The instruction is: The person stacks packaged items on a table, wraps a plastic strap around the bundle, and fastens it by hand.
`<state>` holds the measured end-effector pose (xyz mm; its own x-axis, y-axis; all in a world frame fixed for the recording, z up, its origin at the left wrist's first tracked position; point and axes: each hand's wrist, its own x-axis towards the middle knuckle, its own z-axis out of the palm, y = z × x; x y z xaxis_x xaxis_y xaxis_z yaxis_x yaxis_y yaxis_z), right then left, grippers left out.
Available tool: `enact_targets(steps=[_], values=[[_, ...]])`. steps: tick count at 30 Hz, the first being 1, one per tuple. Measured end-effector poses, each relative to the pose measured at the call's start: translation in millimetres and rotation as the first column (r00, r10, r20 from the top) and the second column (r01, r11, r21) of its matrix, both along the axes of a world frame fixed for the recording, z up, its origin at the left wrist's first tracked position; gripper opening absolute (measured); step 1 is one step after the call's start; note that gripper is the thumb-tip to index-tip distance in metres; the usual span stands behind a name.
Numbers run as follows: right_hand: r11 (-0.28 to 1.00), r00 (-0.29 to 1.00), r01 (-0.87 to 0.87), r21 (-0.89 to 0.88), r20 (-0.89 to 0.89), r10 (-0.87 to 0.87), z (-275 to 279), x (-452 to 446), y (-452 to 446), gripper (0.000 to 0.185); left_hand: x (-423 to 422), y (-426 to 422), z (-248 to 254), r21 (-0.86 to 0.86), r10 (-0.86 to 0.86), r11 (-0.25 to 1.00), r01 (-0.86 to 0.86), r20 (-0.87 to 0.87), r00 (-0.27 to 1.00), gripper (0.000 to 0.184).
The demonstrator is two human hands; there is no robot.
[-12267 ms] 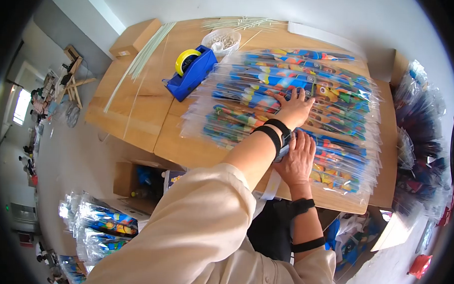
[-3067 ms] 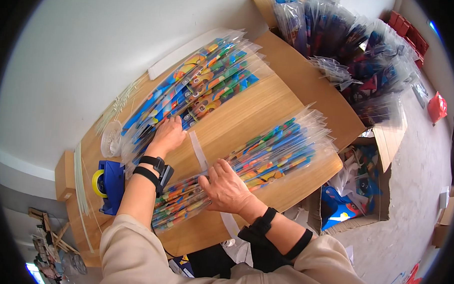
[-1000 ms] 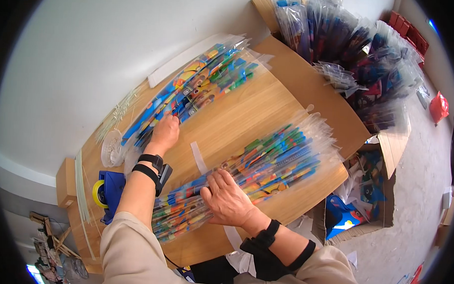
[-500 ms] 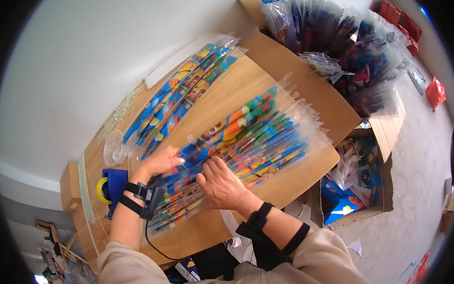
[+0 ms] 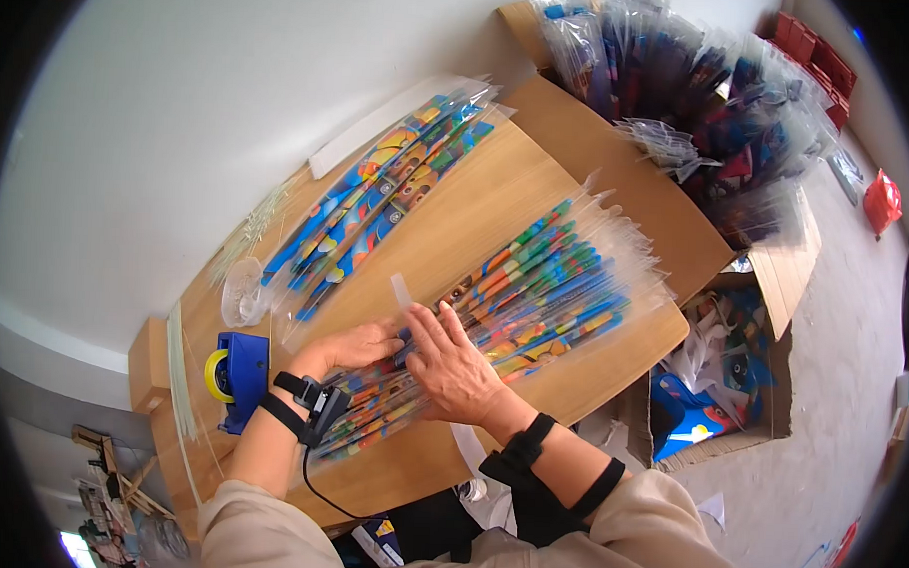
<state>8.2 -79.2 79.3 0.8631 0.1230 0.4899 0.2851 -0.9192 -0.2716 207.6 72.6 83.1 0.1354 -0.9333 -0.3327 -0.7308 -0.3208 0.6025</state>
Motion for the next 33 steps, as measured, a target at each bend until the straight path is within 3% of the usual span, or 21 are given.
enact_targets(steps=[2, 3, 5, 7, 8, 9, 10, 12, 13, 15, 16, 19, 21, 23, 24, 25, 27, 29, 31, 33], values=[[1.000, 0.996, -0.014, 0.010, -0.093, 0.015, 1.0, 5.1, 0.7, 0.068, 9.7, -14.5, 16.4, 0.299, -0.116, 0.945, 0.132, -0.070, 0.991, 0.034], [1.000, 0.982, -0.019, 0.023, -0.189, 0.023, 2.2, 8.0, 1.3, 0.068, 16.5, -22.2, 29.2, 0.298, -0.111, 0.946, 0.126, -0.068, 0.992, 0.034], [0.999, 0.985, -0.029, 0.040, -0.170, 0.036, 3.5, 9.4, -0.3, 0.068, 34.1, -39.2, 47.8, 0.325, -0.050, 0.940, 0.105, -0.173, 0.984, 0.037], [0.998, 0.987, -0.038, 0.055, -0.154, 0.046, 5.0, 9.0, -2.3, 0.068, 58.4, -58.1, 42.9, 0.112, 0.244, 0.960, -0.257, 0.123, 0.962, 0.047], [0.998, 0.984, -0.045, 0.046, -0.168, 0.052, 6.1, 8.8, -3.0, 0.071, 73.4, -61.0, 27.8, -0.176, 0.305, 0.951, -0.254, 0.404, 0.862, 0.046], [0.998, 0.982, -0.052, 0.036, -0.181, 0.058, 5.8, 8.5, -3.3, 0.074, 89.6, -61.8, 7.1, -0.439, 0.417, 0.886, -0.149, 0.614, 0.670, 0.045], [0.998, 0.985, -0.045, 0.042, -0.162, 0.051, 3.9, 8.5, -2.7, 0.074, 103.3, -62.7, -12.2, -0.443, 0.420, 0.884, -0.150, 0.612, 0.670, 0.045], [0.998, 0.986, -0.045, 0.031, -0.159, 0.049, 2.3, 8.7, -2.6, 0.073, 122.3, -65.2, -37.2, -0.511, 0.536, 0.842, -0.175, 0.754, 0.379, 0.039], [0.999, 0.987, -0.046, 0.025, -0.156, 0.049, 2.1, 8.5, -3.0, 0.073, 132.3, -64.7, -40.9, -0.512, 0.538, 0.841, -0.177, 0.752, 0.381, 0.039], [0.999, 0.984, -0.052, 0.016, -0.168, 0.054, 0.9, 8.7, -3.5, 0.072, 146.1, -66.1, -38.7, -0.403, 0.573, 0.817, -0.414, 0.651, 0.498, 0.024], [0.999, 0.986, -0.044, 0.029, -0.158, 0.048, -0.1, 8.9, -3.5, 0.070, 147.2, -65.1, -33.3, -0.510, 0.652, 0.757, -0.408, 0.559, 0.512, 0.016], [0.998, 0.988, -0.038, 0.051, -0.145, 0.045, -1.5, 9.1, -2.6, 0.068, 145.8, -65.6, -13.7, -0.505, 0.704, 0.705, -0.498, 0.581, 0.408, 0.016], [0.998, 0.989, -0.037, 0.057, -0.140, 0.044, -1.1, 8.5, -2.6, 0.068, 144.2, -63.3, -10.4, -0.488, 0.686, 0.726, -0.485, 0.566, 0.457, 0.019], [0.996, 0.990, -0.038, 0.080, -0.131, 0.049, -1.1, 8.2, -2.2, 0.069, 132.5, -64.1, -19.1, -0.541, 0.605, 0.781, -0.312, 0.534, 0.590, 0.024], [0.996, 0.990, -0.038, 0.078, -0.130, 0.048, -0.7, 8.1, -2.3, 0.069, 143.7, -60.8, -42.3, -0.615, 0.543, 0.788, -0.003, 0.693, 0.474, 0.028], [0.996, 0.989, -0.040, 0.081, -0.138, 0.051, 0.1, 7.6, -2.6, 0.069, 147.1, -62.1, -45.4, -0.618, 0.545, 0.786, -0.003, 0.692, 0.474, 0.028], [0.996, 0.987, -0.038, 0.082, -0.151, 0.050, -0.4, 7.2, -2.5, 0.069, 153.0, -66.4, -49.7, -0.456, 0.632, 0.775, -0.437, 0.583, 0.511, 0.026], [0.998, 0.985, -0.050, 0.050, -0.163, 0.057, -1.2, 7.2, -3.1, 0.068, 155.8, -66.5, -49.3, -0.483, 0.653, 0.756, -0.441, 0.604, 0.456, 0.021], [0.998, 0.986, -0.050, 0.038, -0.155, 0.055, -0.9, 7.2, -4.0, 0.066, 140.3, -70.5, -29.4, -0.637, 0.753, 0.657, -0.404, 0.527, 0.395, 0.019], [0.998, 0.988, -0.051, 0.030, -0.143, 0.055, -0.6, 8.2, -4.1, 0.065, 129.7, -72.7, -18.3, -0.627, 0.720, 0.693, -0.355, 0.576, 0.388, 0.019]])
